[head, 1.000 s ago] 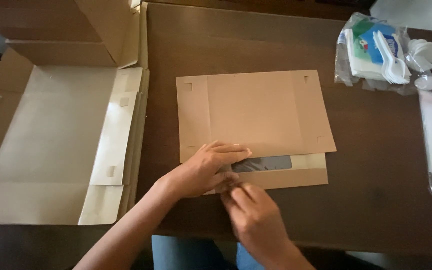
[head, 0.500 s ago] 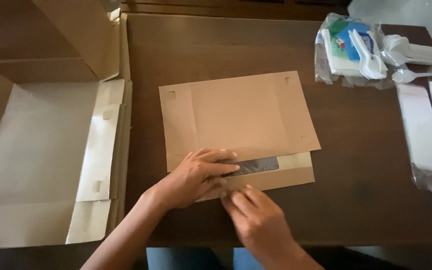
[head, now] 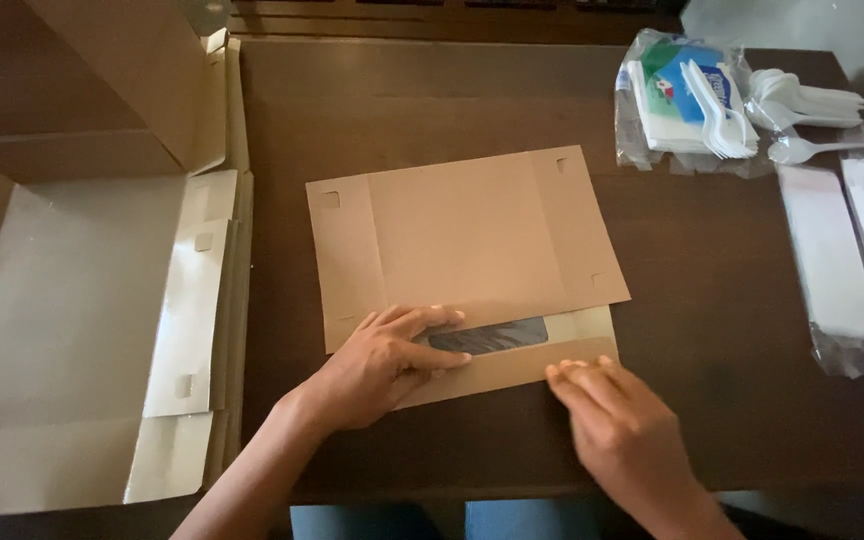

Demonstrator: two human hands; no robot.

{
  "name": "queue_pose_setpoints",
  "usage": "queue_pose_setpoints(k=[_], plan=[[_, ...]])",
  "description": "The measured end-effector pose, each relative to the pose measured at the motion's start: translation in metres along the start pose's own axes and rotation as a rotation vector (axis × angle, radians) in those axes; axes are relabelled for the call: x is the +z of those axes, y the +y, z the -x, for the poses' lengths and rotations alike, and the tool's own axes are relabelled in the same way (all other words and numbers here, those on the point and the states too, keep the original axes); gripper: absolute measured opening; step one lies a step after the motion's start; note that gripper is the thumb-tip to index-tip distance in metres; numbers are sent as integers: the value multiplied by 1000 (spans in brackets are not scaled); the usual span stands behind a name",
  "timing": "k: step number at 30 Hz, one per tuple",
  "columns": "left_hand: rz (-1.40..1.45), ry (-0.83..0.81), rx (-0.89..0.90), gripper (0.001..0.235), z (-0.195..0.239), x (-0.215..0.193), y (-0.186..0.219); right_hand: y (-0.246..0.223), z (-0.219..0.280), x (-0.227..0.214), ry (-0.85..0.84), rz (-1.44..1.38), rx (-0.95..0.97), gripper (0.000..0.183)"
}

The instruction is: The person folds a flat cardboard sheet into a box shape on a table. They fold the bottom and side flaps, then fold the top lid with a clear window. The person presses the creases to secure the shape and flips the box over to show the finished product.

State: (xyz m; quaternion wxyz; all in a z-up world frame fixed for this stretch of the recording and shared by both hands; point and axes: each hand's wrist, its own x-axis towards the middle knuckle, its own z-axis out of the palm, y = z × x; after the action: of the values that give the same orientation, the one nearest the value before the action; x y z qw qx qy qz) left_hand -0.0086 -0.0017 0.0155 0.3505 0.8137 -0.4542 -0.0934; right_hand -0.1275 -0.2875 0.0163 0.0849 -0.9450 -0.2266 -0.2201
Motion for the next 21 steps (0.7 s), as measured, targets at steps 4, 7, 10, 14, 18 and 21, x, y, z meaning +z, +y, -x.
queue_pose_setpoints(k=[4,7,10,14,18,21], plan=[[-24,4,1,35,0,1,1,16,10,-4,21,71,4,33],[-46,13,14,35,1,2,1,23,17,-1,18,161,11,34],[-46,16,-6,31,1,1,4,15,12,-3,-7,198,-5,31],[-28,-1,-18,31,0,2,2,1,4,3,-20,294,-12,25],[-61,26,9,33,1,10,-8,-24,0,15,-44,293,-32,28],[-37,17,-2,36,1,7,-4,-45,-12,22,-3,230,-73,29]])
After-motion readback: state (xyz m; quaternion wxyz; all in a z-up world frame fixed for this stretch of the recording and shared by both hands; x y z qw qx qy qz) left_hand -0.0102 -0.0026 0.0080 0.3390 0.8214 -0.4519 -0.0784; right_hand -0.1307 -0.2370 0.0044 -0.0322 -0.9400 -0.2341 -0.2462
